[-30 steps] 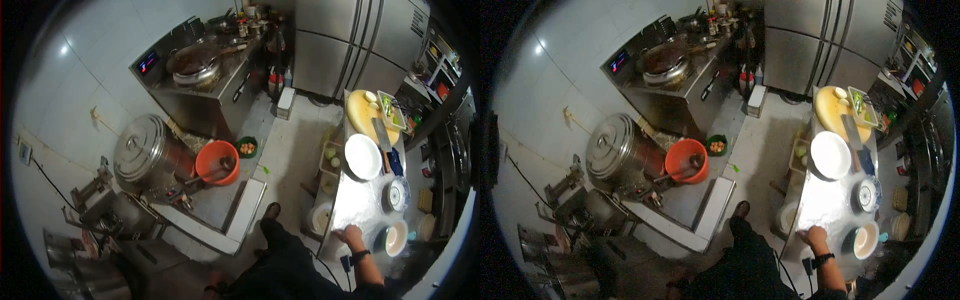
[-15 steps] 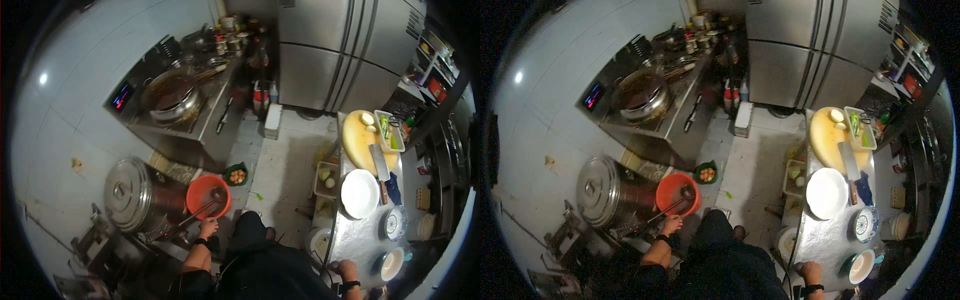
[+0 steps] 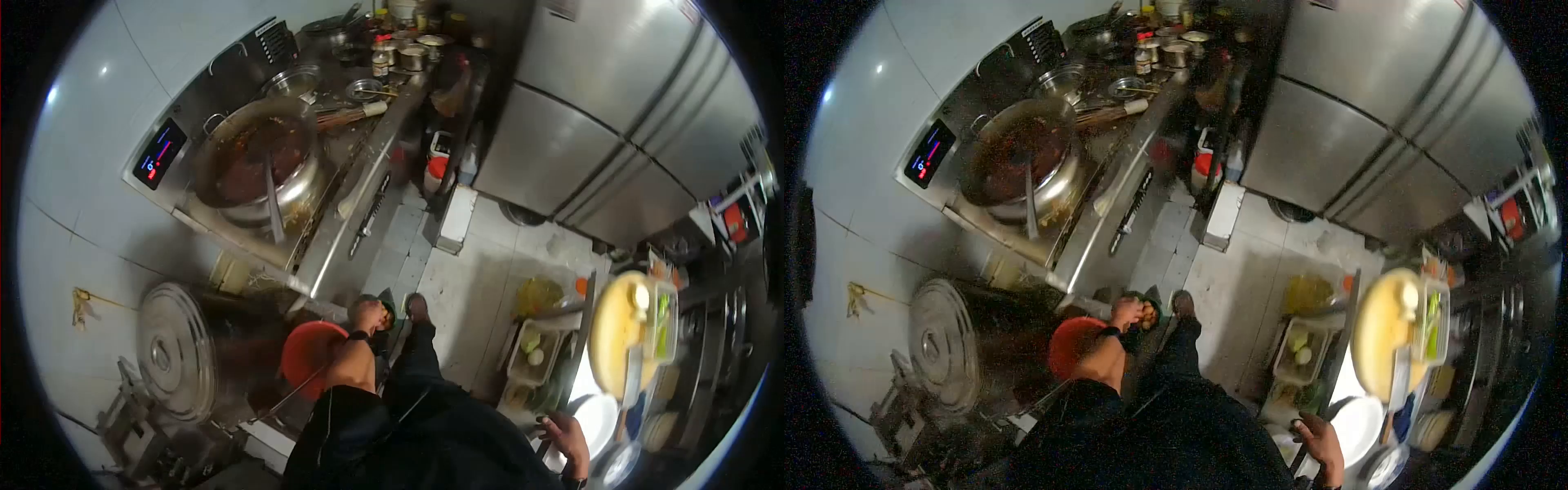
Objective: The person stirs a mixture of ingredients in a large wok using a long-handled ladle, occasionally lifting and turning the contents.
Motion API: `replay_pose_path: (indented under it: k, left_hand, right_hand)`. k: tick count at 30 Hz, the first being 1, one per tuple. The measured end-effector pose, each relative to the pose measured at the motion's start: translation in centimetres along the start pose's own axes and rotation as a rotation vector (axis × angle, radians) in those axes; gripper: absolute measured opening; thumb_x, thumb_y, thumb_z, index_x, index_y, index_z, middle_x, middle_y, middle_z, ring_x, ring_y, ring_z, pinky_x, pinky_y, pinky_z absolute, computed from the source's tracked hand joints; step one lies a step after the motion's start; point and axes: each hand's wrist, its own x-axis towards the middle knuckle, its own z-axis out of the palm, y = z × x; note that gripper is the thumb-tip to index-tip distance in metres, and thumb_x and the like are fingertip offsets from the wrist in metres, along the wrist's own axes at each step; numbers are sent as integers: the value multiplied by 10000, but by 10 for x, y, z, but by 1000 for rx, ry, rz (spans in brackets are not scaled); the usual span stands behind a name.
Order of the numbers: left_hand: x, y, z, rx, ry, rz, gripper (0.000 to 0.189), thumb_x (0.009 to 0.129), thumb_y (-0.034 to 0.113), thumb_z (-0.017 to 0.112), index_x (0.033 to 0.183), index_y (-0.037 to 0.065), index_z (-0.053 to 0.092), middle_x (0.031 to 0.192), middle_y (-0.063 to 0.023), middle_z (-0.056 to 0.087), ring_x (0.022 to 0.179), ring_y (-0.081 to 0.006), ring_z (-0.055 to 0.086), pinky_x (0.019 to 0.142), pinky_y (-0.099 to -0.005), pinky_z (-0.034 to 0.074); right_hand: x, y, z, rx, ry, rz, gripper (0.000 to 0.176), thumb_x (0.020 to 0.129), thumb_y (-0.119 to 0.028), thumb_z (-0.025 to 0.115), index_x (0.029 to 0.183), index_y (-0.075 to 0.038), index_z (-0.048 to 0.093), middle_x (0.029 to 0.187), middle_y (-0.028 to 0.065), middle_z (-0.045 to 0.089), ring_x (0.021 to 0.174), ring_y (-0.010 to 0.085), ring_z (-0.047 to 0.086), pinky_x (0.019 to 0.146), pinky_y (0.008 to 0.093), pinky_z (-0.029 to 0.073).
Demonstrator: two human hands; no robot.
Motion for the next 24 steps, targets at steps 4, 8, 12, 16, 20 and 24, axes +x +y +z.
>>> replay_pose_path:
  k: [4, 8, 12, 16, 20, 24]
  left_hand:
    - [125, 16, 13, 554, 241, 208, 459, 954, 373, 505, 881, -51, 664, 967, -291, 660, 950, -444, 634, 849, -490, 511]
    - [198, 62, 7, 307, 308, -96, 519, 947, 422, 531, 1009, -77, 659, 1014, -303, 663, 1017, -450, 625, 888, -494, 496]
    - [202, 145, -7, 187, 510, -221, 548, 964, 455, 520, 1010, -74, 654, 1000, -287, 672, 964, -433, 647, 846, -462, 519]
    - [205, 184, -13, 281, 488, -368, 504, 1010, 448, 423, 1081, 12, 665, 1112, -232, 665, 988, -407, 618, 876, -511, 491]
    - [228, 136, 29, 276, 825, -287, 483, 1000, 431, 408, 1134, 43, 661, 1262, -171, 618, 1106, -371, 582, 927, -507, 467]
    - [235, 129, 25, 271, 747, -382, 446, 974, 411, 433, 1126, 59, 661, 1214, -152, 632, 1077, -348, 592, 904, -486, 475]
  right_hand:
    - [98, -122, -21, -209, -34, -48, 469, 949, -338, 658, 1196, 59, 625, 979, 136, 722, 860, 201, 681, 747, 335, 524]
    - [173, -178, -43, 52, -126, -61, 451, 983, -197, 606, 1324, 78, 499, 1146, 196, 671, 996, 293, 685, 790, 384, 573]
    - [222, -175, -76, 410, -234, 121, 463, 963, -170, 606, 1344, 57, 474, 1164, 239, 649, 995, 351, 680, 788, 441, 580]
    - [260, -195, -93, 152, -299, 262, 542, 982, -272, 590, 1398, 32, 423, 1244, 203, 614, 1071, 348, 651, 834, 452, 570]
    - [320, -198, -113, 99, -360, 263, 533, 981, -268, 585, 1392, 34, 431, 1249, 218, 607, 1074, 361, 648, 847, 453, 569]
    - [388, -243, -125, 36, -433, 281, 538, 977, -270, 589, 1392, 34, 432, 1252, 224, 604, 1075, 366, 647, 852, 455, 569]
